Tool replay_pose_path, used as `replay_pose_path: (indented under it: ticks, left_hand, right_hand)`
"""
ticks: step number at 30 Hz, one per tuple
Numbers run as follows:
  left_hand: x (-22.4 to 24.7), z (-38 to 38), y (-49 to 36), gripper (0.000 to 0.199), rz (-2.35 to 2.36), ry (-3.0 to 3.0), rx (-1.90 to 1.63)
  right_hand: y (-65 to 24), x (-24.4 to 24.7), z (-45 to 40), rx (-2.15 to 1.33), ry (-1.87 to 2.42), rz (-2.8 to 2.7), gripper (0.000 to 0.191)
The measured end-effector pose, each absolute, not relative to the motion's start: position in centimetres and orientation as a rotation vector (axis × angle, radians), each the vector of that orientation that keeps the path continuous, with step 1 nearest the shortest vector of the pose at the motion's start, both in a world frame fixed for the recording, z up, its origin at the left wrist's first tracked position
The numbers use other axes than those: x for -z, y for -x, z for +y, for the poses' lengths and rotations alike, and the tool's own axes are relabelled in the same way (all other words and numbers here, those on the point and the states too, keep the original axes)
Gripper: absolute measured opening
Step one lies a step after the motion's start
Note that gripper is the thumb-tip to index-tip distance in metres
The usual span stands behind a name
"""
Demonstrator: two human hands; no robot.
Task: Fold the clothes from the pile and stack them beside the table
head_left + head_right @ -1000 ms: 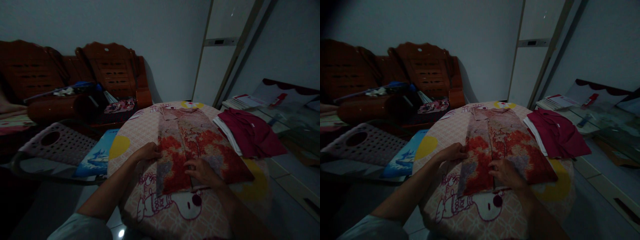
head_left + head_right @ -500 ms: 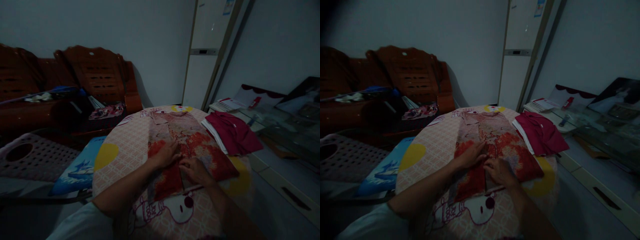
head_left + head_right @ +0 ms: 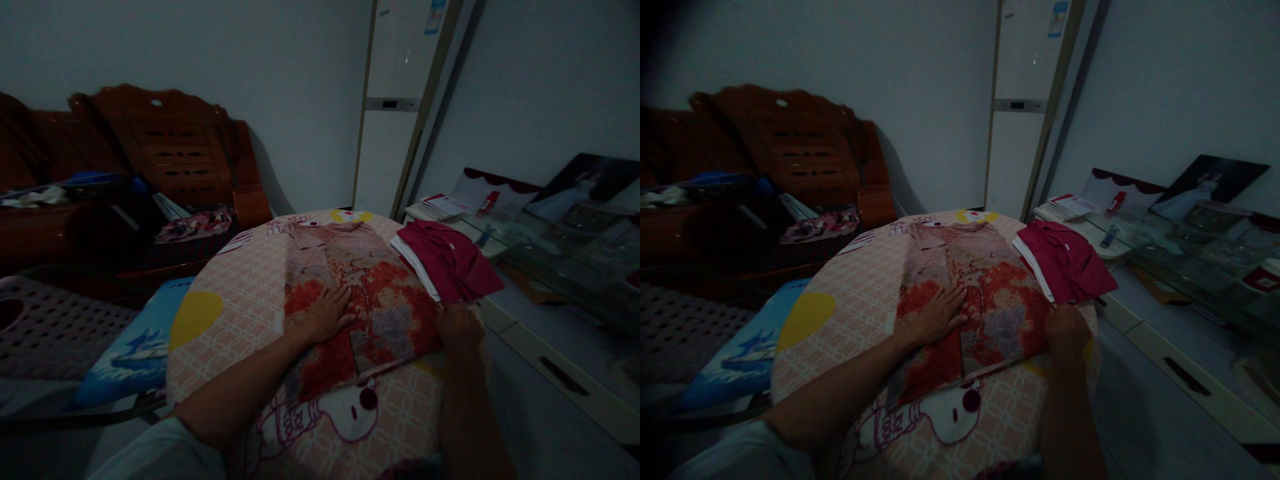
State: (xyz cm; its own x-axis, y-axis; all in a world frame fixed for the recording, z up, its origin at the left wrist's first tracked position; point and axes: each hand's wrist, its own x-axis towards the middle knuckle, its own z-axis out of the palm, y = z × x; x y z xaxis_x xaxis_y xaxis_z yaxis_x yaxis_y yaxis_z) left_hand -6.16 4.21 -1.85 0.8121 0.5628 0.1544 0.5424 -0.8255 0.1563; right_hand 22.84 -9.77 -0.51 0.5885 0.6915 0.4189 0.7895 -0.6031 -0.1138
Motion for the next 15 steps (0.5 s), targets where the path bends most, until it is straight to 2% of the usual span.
replay_pose_path:
  ticks: [8, 12, 15]
  left_hand:
    - [1.7, 4.0, 6.2, 0.067, 0.895, -2.878, -0.288]
    - [1.5, 4.0, 6.4, 0.068, 0.871, -2.844, -0.327]
    - [1.4, 4.0, 6.6, 0.064, 0.854, -2.713, -0.472]
  right_hand:
    - [-24.3, 1.2, -9.6, 0.445, 2.504, -1.294, 0.027]
    - [-20.6, -1.1, -8.9, 0.444, 2.387, -1.378, 0.030]
    - [-16.3, -3.0, -8.1, 0.232, 2.183, -1.603, 0.028]
